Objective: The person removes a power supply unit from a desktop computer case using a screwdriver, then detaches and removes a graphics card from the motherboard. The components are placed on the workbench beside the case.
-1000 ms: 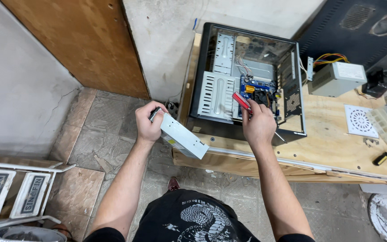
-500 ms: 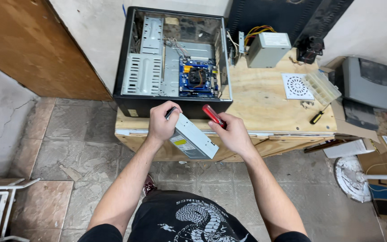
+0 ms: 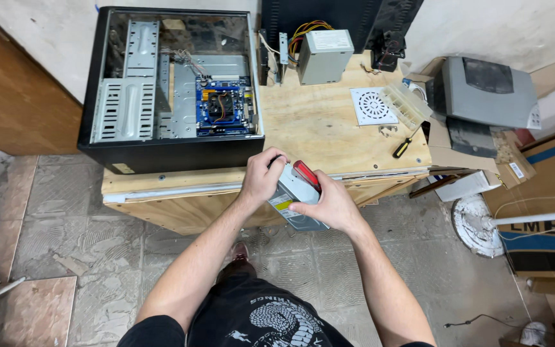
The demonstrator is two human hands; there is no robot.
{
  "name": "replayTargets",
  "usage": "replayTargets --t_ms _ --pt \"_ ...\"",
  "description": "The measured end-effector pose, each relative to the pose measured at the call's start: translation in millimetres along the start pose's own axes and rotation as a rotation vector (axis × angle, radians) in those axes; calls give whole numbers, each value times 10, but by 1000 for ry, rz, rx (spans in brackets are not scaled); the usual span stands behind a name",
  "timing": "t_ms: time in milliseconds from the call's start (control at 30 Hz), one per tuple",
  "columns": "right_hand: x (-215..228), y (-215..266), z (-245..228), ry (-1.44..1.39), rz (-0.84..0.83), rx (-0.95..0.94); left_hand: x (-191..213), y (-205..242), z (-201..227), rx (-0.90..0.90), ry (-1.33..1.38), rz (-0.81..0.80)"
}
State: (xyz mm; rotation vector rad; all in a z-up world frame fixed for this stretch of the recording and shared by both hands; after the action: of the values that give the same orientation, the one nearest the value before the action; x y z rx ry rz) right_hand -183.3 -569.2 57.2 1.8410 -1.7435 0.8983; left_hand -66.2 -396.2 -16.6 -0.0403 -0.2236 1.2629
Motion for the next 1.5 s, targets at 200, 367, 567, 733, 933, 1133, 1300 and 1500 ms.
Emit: replayTargets --t_ms 200,367,567,733,933,1133,1300,1500 --pt "133 -108 662 140 171 -143 -574 -547 -225 51 -14 -74" --pt "184 -380 1160 186 240 -247 -831 -917 -170 116 -14 -92" --pt "407 -809 1567 233 318 -393 -824 -1106 -166 286 -105 -150" --pt "503 -1108 1713 243 372 -498 -1026 -1057 -193 462 -138 -305" --pt "593 -1424 1874 176 370 -530 -1451 -1243 -167 388 -108 -533" --pt "604 -1639 2780 -85 451 -441 -1732 -1721 72 441 -108 -493" --pt "928 -1757 3094 -461 525 -416 -2164 -2112 -86 491 -142 -435" --pt "1284 -2004 3437 -630 465 -326 -2689 -2567 94 535 29 -173"
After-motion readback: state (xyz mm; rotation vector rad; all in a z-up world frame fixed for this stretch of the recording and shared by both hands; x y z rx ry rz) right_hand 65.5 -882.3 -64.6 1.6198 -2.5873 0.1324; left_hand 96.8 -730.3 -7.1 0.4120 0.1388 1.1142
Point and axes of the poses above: each hand's wrist, its own y-axis away from the middle knuckle, its own x-axis out of the back of the hand, z = x × y, the point moved 2 cm from there along -y, towards the middle knuckle, and after that the axes turned 13 degrees about x, right-handed, at the moved point
